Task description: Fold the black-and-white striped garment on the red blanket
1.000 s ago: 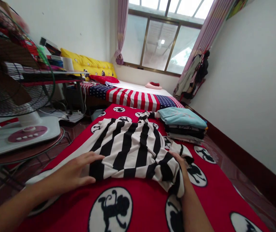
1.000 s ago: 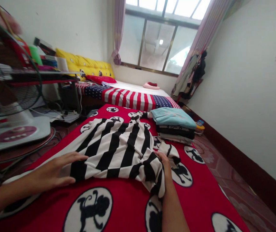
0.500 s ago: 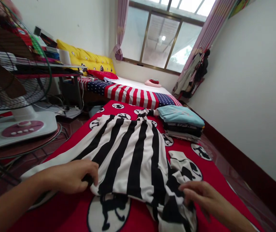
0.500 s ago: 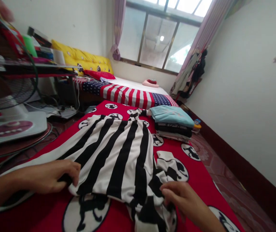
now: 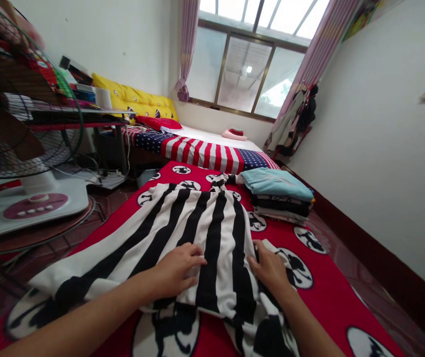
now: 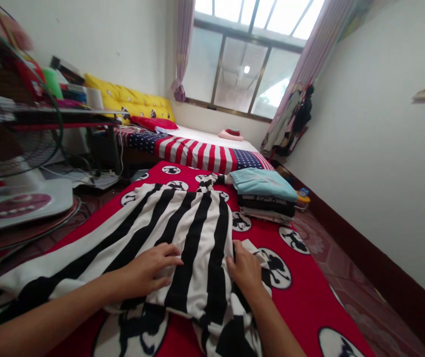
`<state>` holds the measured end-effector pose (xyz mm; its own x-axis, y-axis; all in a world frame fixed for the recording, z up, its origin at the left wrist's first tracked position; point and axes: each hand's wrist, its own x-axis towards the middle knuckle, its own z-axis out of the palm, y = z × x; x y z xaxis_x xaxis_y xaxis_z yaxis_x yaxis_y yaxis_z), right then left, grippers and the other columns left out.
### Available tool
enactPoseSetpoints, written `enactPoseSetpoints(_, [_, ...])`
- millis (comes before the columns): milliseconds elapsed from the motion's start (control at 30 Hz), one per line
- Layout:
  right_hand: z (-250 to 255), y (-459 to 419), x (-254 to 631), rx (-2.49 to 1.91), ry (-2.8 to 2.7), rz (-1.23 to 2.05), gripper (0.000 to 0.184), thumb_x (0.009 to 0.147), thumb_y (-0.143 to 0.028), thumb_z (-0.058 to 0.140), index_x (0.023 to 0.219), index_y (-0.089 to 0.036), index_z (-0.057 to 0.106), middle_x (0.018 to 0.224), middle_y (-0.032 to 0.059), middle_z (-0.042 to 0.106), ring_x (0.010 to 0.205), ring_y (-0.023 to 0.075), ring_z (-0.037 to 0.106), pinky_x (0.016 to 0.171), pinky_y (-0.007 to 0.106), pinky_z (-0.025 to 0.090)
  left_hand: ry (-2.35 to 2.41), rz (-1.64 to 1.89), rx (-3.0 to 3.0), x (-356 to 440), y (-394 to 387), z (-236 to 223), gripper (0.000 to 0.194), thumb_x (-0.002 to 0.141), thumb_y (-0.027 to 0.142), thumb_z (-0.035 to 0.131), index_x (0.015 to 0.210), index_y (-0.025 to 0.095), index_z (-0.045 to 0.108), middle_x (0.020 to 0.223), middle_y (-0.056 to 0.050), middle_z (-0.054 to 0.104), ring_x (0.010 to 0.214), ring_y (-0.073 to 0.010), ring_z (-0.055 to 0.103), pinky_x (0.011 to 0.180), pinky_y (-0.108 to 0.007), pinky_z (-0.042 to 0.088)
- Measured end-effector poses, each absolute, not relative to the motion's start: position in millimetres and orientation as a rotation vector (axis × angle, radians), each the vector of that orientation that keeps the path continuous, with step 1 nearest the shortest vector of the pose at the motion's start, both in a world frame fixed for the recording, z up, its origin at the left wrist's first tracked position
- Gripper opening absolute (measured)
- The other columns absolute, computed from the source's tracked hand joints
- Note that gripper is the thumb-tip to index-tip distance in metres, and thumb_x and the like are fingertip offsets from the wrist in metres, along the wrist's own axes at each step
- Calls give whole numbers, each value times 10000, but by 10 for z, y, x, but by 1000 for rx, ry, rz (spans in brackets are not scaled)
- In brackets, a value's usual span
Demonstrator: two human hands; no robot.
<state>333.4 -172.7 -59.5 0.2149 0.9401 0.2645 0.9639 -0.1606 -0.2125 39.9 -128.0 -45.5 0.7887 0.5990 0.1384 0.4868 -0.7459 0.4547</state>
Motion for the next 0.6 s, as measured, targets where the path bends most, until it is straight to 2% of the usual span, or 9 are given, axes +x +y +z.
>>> enactPoseSetpoints(100, [-392,-1827,3501,-2150,-1647,1,327,788,-284,467,1085,-238,597,800,29,702,709,222,653,628,288,410,709,303,2570,386,-1232,-273,369,725,236,671,1091,264,706,1083,-55,666,951,-226,632,823,-309,493])
enactPoseSetpoints(167, [-237,-1931,3667,-2093,-1511,54,377,762,-347,470,1104,-239,589,799,27,704,690,225,648,608,291,417,671,319,2533,388,-1165,-135,284,767,241,631,1034,248,725,934,-33,704,811,-189,655,720,-266,489])
enactPoseSetpoints(233, [-141,-2040,3825,-2069,-1415,88,437,714,-400,501,1109,-239,596,807,38,714,699,243,655,611,307,435,709,431,2519,415,-1068,-47,225,807,234,590,983,232,730,846,-19,710,754,-173,651,695,-257,480])
enactPoseSetpoints(300, [-135,-2137,3958,-2104,-1353,115,492,673,-422,533,1123,-236,600,815,56,726,721,266,667,631,329,452,773,588,2534,461,-954,-44,229,841,222,554,1001,226,718,930,-27,712,843,-182,656,778,-273,486])
enactPoseSetpoints(400, [-258,-2229,4105,-2212,-1345,197,513,673,-413,532,1151,-239,596,850,70,736,761,278,682,661,345,464,902,658,2585,527,-806,-224,366,845,240,575,1205,217,637,1238,-86,631,1105,-235,603,960,-342,451])
enactPoseSetpoints(500, [-361,-2232,4173,-2466,-1498,168,421,679,-391,534,1059,-256,653,850,82,732,781,312,683,613,356,438,1016,542,2668,559,-754,-537,573,836,352,616,1381,226,489,1478,-137,429,1352,-311,404,1089,-467,338])
enactPoseSetpoints(600, [-286,-2088,4112,-2575,-1699,-96,302,676,-375,570,931,-270,693,909,89,718,816,332,669,580,350,396,1068,557,2719,571,-789,-777,560,904,415,517,1437,281,405,1551,-111,318,1439,-296,250,1133,-520,244])
